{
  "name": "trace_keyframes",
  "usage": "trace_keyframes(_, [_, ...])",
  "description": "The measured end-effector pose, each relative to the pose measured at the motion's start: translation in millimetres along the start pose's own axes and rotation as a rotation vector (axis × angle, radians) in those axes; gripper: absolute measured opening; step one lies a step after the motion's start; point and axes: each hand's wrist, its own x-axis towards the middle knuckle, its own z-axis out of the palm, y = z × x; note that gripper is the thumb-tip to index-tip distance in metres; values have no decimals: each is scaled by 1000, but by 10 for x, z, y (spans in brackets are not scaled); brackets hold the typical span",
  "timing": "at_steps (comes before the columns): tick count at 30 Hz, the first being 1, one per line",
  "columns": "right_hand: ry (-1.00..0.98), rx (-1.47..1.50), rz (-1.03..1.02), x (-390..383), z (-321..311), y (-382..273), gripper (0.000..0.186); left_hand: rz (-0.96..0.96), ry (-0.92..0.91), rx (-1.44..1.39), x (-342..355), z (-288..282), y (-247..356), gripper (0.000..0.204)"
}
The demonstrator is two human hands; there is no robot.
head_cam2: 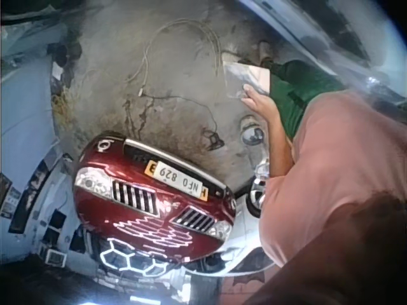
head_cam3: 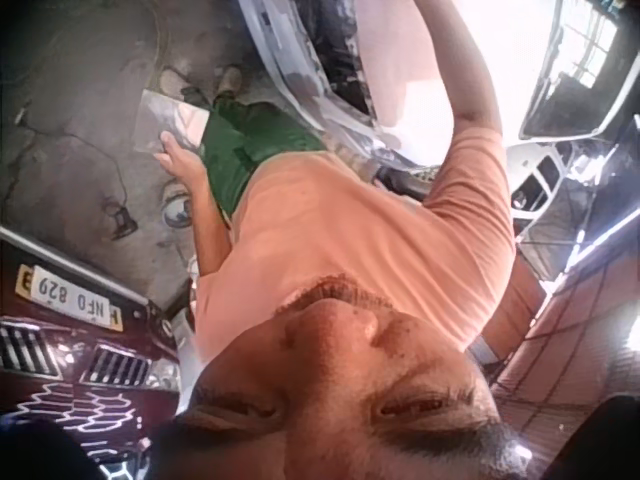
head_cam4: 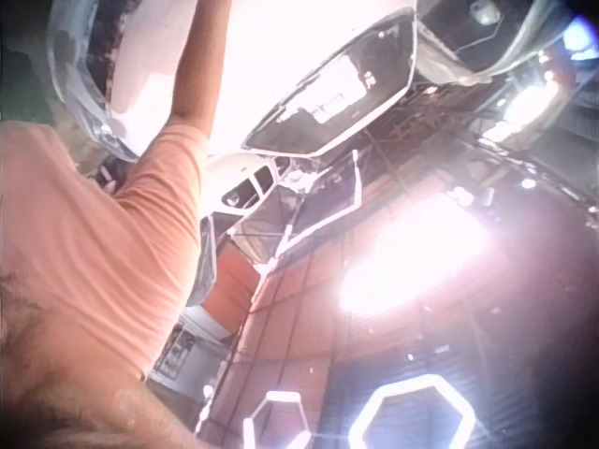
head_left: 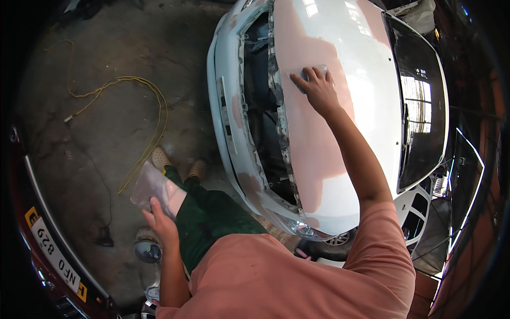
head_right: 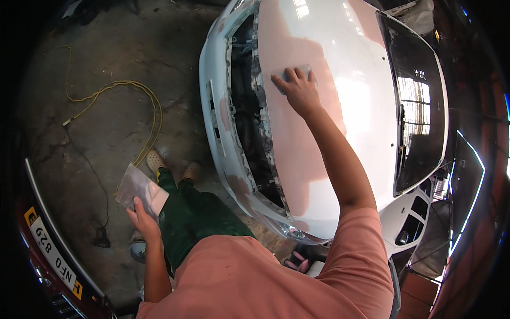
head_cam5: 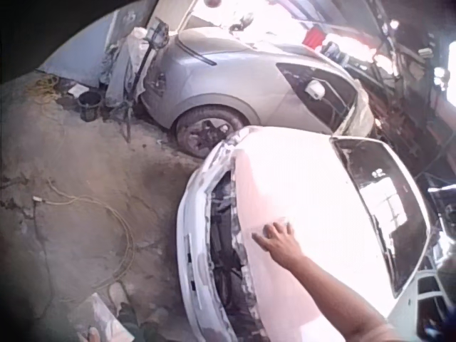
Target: The person applies pink body filler to the hood of a white car using a metal spreader, smoothing the material over a repair area.
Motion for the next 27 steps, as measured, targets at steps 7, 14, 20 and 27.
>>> trace_keyframes(7, [-108, -74, 36, 299, 37, 61, 59, -52, 73, 45, 196, -195, -50, 65])
trace_keyframes(14, [-97, -39, 5, 5, 114, -102, 56, 61, -54, 73, 220, 66, -15, 57])
trace_keyframes(20, [-167, 20, -20, -773, -18, -274, 58, -39, -97, 1, 146, 79, -49, 56])
trace_keyframes(27, [-50, -46, -46, 94, -70, -87, 56, -53, -10, 5, 175, -77, -134, 57])
